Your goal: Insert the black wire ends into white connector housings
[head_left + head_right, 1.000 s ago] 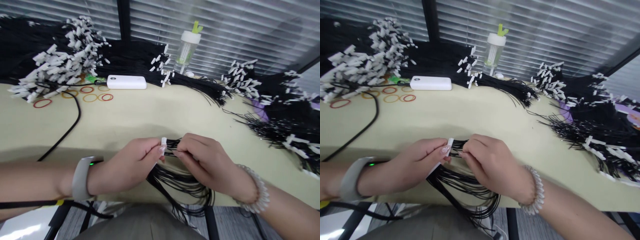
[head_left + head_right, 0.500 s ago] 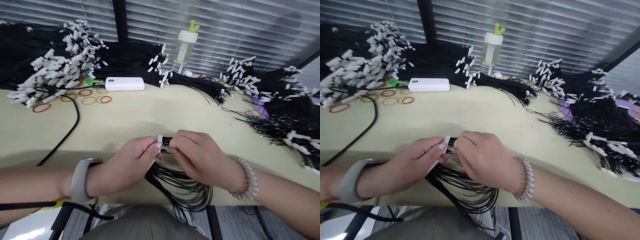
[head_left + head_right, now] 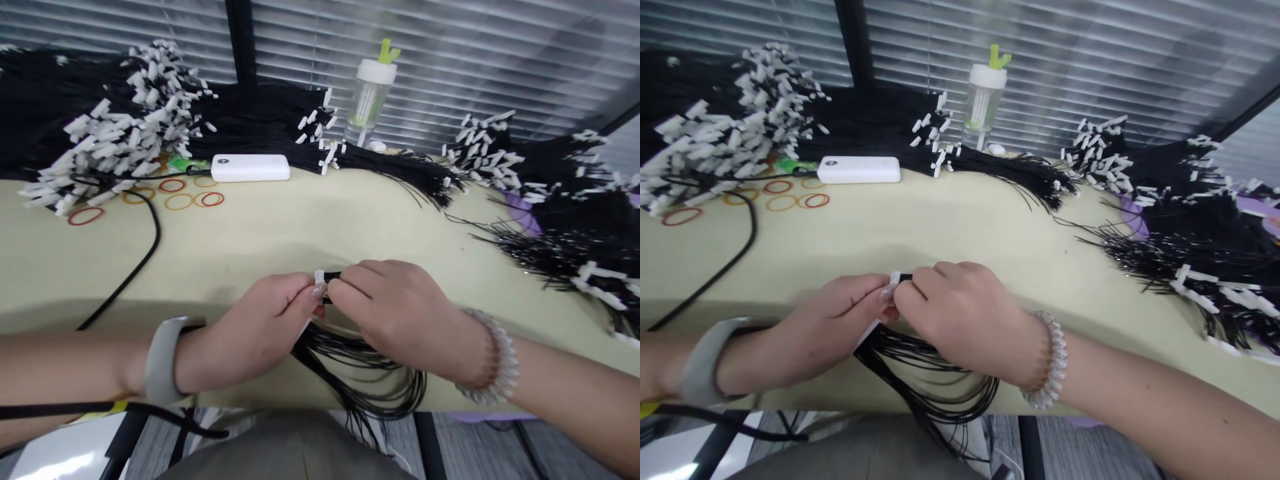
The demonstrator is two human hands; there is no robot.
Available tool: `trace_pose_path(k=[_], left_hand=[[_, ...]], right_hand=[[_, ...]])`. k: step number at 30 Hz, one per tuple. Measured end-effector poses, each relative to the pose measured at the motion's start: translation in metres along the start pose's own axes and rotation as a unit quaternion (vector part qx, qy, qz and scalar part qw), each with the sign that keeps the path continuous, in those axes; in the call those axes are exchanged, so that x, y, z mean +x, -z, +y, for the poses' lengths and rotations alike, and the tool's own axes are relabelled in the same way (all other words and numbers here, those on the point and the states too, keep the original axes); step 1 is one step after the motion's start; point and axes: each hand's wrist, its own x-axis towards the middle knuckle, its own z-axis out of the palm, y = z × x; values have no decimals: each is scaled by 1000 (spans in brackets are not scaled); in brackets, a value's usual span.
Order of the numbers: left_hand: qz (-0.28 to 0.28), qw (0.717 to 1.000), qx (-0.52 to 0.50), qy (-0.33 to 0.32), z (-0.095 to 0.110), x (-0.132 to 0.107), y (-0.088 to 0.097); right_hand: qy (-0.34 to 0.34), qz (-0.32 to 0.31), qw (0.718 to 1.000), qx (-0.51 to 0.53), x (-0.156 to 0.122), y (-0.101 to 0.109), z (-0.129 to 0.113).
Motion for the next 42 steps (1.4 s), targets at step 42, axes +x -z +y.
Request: trace_pose_path(k=[42], left_hand=[[56, 994, -73, 65, -4, -3, 0]], right_hand=[[-106, -81, 961, 242, -19, 19, 10]])
